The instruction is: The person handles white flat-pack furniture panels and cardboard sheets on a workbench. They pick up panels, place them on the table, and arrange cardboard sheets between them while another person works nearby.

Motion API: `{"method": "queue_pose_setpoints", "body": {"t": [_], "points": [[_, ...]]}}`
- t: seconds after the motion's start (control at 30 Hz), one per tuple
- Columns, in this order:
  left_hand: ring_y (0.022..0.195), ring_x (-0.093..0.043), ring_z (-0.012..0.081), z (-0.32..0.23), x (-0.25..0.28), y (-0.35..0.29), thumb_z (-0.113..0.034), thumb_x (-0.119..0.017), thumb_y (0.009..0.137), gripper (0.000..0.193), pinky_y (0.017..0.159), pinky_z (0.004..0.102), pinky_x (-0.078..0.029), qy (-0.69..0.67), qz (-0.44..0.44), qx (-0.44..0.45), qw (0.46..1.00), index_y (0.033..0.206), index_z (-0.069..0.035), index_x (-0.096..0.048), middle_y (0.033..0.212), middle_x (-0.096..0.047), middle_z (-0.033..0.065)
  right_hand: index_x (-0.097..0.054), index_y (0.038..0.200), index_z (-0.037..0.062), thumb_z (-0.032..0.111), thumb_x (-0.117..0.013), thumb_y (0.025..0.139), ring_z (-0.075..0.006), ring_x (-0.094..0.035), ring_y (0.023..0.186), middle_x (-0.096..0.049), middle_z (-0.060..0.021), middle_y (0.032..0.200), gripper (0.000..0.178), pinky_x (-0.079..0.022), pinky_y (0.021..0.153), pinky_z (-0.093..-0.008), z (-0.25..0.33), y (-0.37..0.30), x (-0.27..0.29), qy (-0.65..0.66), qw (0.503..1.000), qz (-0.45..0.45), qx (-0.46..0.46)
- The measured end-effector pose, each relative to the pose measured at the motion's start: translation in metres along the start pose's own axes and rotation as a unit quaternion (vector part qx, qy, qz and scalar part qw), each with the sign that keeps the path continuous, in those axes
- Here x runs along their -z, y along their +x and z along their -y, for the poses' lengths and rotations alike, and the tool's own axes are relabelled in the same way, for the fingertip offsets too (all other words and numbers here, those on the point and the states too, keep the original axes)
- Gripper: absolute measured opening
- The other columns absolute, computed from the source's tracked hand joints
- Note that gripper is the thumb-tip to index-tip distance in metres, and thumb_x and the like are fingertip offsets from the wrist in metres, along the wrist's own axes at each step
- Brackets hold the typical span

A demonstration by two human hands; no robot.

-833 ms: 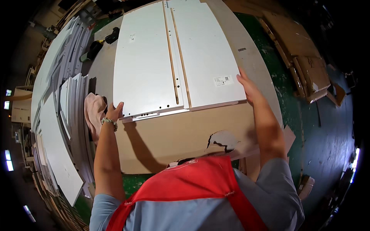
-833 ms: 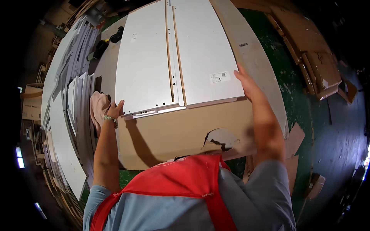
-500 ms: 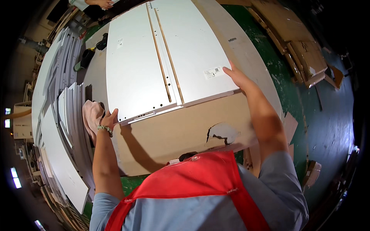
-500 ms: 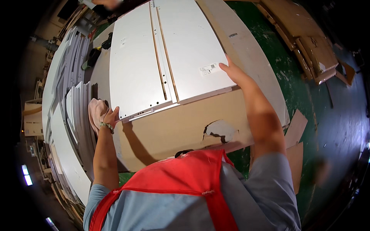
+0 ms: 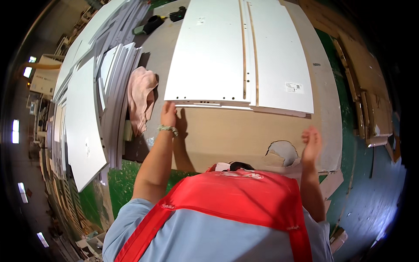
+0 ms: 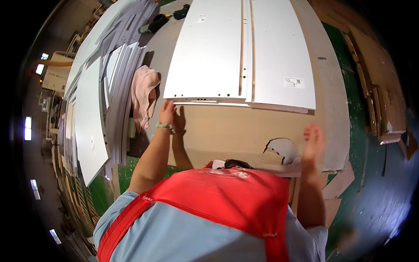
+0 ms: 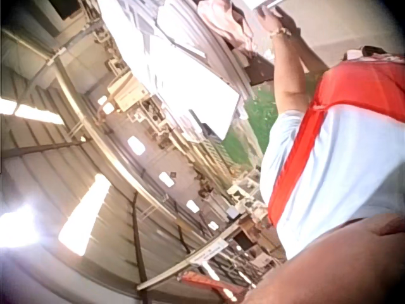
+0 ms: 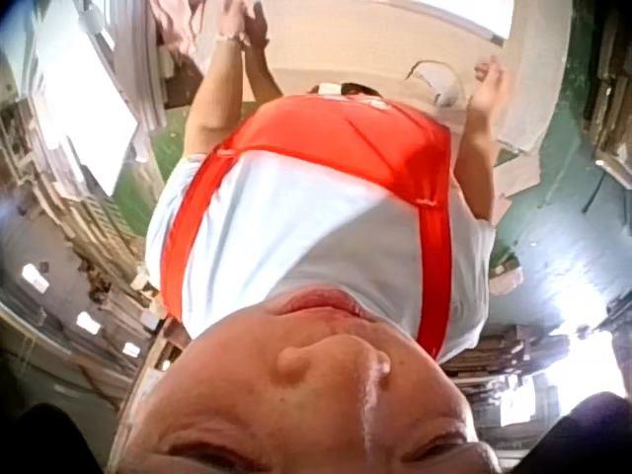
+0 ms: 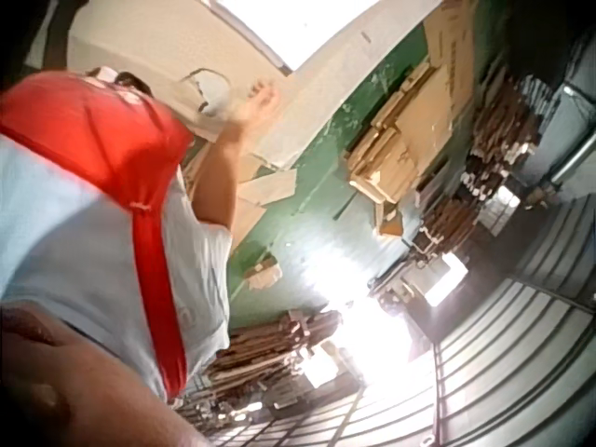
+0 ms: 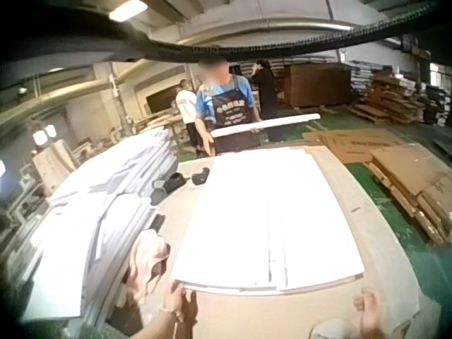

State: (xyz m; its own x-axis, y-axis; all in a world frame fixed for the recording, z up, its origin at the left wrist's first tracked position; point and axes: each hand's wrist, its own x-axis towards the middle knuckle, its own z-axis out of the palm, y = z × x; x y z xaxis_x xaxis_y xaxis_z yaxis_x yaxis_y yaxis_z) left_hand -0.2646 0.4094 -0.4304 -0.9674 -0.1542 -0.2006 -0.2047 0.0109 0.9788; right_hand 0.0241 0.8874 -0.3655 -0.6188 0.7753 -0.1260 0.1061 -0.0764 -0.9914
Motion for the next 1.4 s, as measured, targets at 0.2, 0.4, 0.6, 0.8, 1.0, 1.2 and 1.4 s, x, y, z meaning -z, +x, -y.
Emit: {"method": "queue_pose_setpoints", "body": {"t": [0.2,0.4,0.6,0.8,1.0,1.2,1.4], "points": [[0.078,-0.059,0.0166,0.010,-0.022,0.016,-0.004,-0.063,0.077,0.021,0.071,0.0303,-0.047,0.115,-0.003,-0.123,0.986,0.096,0.004,-0.058,0.088,-0.063,0.0111,-0.048,0.124,-0.0004,0.016,-0.048,0.093,-0.0142,-0.060,0.083,-0.062,-0.0104,0.099,0.035,-0.048,0.075,-0.0273,0.003,-0.072,-0.131,-0.052,0.920,0.388,-0.024],[0.100,-0.058,0.0211,0.014,-0.003,0.006,-0.006,-0.059,0.084,0.034,0.088,0.0306,-0.045,0.097,0.030,-0.093,0.990,0.116,0.004,-0.052,0.110,-0.060,0.0141,-0.034,0.134,-0.0019,0.012,-0.049,0.090,-0.0177,-0.061,0.082,-0.061,-0.0137,0.103,0.048,-0.048,0.074,-0.0291,-0.009,-0.066,-0.229,-0.137,0.921,0.363,-0.025],[0.111,-0.053,0.0211,0.020,0.018,-0.008,-0.006,-0.055,0.089,0.039,0.096,0.0305,-0.042,0.016,0.077,-0.088,0.993,0.127,0.001,-0.048,0.121,-0.056,0.0135,-0.029,0.137,-0.0018,0.006,-0.044,0.092,-0.0190,-0.061,0.081,-0.058,-0.0139,0.104,0.048,-0.050,0.069,-0.0270,-0.024,-0.055,-0.154,0.018,0.986,0.135,-0.094],[0.107,-0.054,0.0208,0.024,0.009,0.001,-0.007,-0.059,0.085,0.044,0.094,0.0315,-0.042,0.053,0.062,-0.097,0.992,0.127,0.000,-0.047,0.119,-0.055,0.0128,-0.009,0.144,0.0084,0.000,-0.043,0.090,-0.0238,-0.062,0.078,-0.054,-0.0194,0.105,0.065,-0.053,0.066,-0.0306,-0.005,-0.005,-0.074,0.132,0.986,-0.018,-0.101],[0.096,-0.055,0.0159,0.003,0.012,0.009,-0.005,-0.060,0.083,0.047,0.081,0.0282,-0.046,0.076,0.036,-0.015,0.996,0.128,-0.004,-0.046,0.115,-0.055,0.0099,-0.004,0.144,0.0130,0.000,-0.045,0.088,-0.0243,-0.063,0.075,-0.055,-0.0190,0.101,0.071,-0.054,0.062,-0.0314,0.011,0.018,-0.080,0.190,0.972,0.035,-0.131],[0.087,-0.054,0.0127,-0.023,0.010,0.021,0.000,-0.058,0.079,0.046,0.067,0.0239,-0.045,0.086,0.099,0.085,0.988,0.123,-0.010,-0.051,0.104,-0.059,0.0009,-0.006,0.143,0.0118,-0.001,-0.044,0.086,-0.0216,-0.063,0.071,-0.058,-0.0159,0.090,0.069,-0.053,0.058,-0.0288,0.015,0.013,-0.071,0.123,0.983,0.046,-0.131],[0.073,-0.052,0.0126,-0.031,0.007,0.015,0.001,-0.057,0.079,0.033,0.056,0.0249,-0.043,0.066,0.089,0.102,0.989,0.109,-0.012,-0.057,0.088,-0.057,0.0010,-0.003,0.143,0.0112,0.005,-0.051,0.088,-0.0230,-0.063,0.075,-0.060,-0.0178,0.094,0.073,-0.053,0.064,-0.0299,0.014,0.016,-0.056,0.076,0.984,0.081,-0.142]]}}
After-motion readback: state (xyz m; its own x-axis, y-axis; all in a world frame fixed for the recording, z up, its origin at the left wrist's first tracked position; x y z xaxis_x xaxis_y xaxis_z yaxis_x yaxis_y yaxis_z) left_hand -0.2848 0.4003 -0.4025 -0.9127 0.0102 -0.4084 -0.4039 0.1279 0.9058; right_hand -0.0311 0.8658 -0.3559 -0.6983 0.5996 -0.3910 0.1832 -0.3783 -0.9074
